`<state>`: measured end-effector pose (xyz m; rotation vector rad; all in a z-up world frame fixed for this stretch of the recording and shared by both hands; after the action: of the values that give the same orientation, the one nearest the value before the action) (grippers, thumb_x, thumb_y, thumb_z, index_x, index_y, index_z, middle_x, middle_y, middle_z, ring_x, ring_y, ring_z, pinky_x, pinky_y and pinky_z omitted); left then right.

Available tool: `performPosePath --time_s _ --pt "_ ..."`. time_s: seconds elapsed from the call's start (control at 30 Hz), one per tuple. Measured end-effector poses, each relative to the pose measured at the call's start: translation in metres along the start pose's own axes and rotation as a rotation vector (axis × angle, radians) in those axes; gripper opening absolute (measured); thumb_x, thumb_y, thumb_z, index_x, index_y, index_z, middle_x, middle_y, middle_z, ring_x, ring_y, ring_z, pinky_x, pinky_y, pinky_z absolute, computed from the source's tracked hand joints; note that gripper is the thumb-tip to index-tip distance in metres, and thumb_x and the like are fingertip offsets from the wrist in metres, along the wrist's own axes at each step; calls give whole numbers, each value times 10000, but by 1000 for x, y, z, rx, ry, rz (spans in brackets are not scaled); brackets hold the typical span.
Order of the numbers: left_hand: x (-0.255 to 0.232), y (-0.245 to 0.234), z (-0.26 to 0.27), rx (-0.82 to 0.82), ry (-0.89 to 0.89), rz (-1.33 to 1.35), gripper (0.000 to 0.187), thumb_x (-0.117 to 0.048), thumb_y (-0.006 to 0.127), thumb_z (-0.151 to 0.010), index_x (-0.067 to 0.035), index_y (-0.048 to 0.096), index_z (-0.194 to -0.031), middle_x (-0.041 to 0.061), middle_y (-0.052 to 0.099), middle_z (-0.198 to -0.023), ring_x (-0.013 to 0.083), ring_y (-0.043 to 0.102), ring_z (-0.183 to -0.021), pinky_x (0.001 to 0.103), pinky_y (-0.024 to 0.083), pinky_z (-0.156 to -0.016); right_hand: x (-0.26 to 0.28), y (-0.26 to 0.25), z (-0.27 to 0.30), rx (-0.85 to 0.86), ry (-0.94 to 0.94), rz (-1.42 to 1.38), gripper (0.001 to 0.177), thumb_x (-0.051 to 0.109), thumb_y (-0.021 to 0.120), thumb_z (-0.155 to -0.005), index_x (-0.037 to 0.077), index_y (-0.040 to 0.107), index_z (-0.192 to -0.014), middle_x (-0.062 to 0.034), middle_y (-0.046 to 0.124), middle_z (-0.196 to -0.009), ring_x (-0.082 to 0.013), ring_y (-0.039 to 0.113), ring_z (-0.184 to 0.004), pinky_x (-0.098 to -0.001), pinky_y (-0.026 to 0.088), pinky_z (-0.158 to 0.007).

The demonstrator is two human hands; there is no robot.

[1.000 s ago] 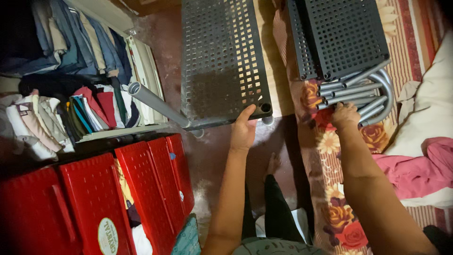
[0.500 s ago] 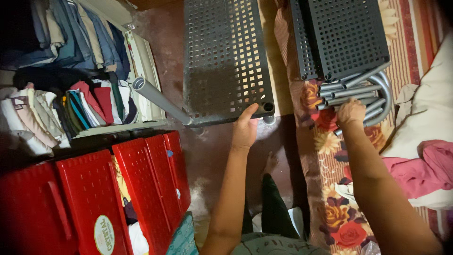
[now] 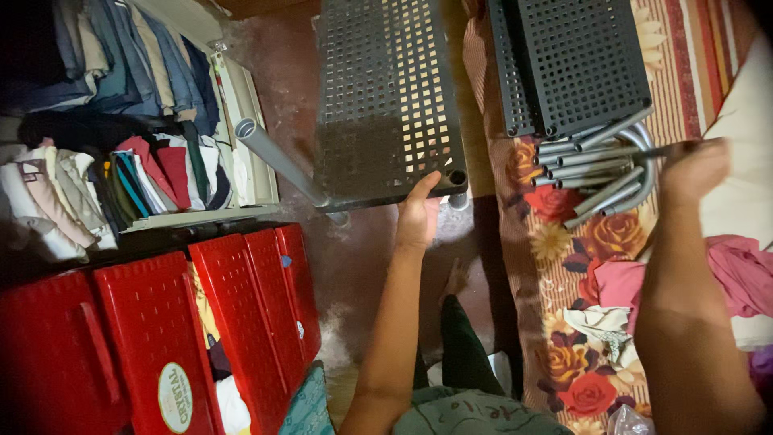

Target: The person assembles a plastic shelving unit by inserting metal poles into the corners of black plastic shelves and securing them with screws. They handle multiple shelves and poles, aligning and fastening each component by hand.

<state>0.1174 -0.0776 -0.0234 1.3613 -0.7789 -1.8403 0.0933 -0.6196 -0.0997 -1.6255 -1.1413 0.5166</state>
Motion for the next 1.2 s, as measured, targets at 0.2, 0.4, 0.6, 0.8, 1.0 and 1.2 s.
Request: performPosePath --time_s 0.2,0.4,0.6,0.8,1.0,1.2 --pt "14 -18 -3 -49 -61 0 346 3 698 -927 -69 653 -1262 69 669 -1254 200 643 -1138 393 528 -1003 -21 -46 -44 -8 65 -442 93 30 762 -882 -28 767 -955 -113 761 -949 -209 758 -829 -339 592 -754" --pt "24 -28 -8 -98 -47 24 331 -4 739 -912 -62 649 -1225 41 662 -1212 185 633 -1119 379 520 -991 48 -63 -57 262 142 -686 189 109 832 -909 -42 790 -1015 -104 746 -921 -189 663 -798 -294 519 -705" --pt "-17 15 8 -3 55 -9 403 0 683 -923 -63 604 -1314 50 630 -1276 203 606 -1199 415 497 -1042 237 -146 -10 268 -241 -680 113 24 783 -897 -27 773 -998 -124 729 -1070 -197 713 -990 -306 587 -884" --pt "-51 40 25 61 85 -6 411 8 637 -967 -53 578 -1369 82 613 -1335 225 594 -1250 438 477 -1116 358 -207 32 273 -439 -548 140 89 800 -879 -21 745 -947 -156 708 -1099 -278 702 -878 -372 587 -806" --pt "-64 36 26 36 78 -25 400 10 630 -947 -50 599 -1342 86 643 -1311 223 617 -1205 466 512 -1038 410 -245 58 322 -506 -621 187 67 699 -897 -53 578 -976 -225 562 -1004 -387 615 -818 -432 519 -745" --pt "-71 37 23 118 44 0 386 -32 620 -981 -32 621 -1367 92 659 -1338 200 642 -1193 407 527 -1024 432 -215 74 554 -496 -762 158 78 607 -906 -9 508 -994 -184 562 -901 -318 586 -787 -414 506 -717"
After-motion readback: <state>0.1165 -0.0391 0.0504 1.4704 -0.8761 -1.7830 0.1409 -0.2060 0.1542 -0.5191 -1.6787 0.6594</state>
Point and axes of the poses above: each hand's wrist, its own z-axis away from the middle knuckle, its own y-axis out of the palm, x = y × z, the point moved 9 cm from there along -z, towards the middle knuckle
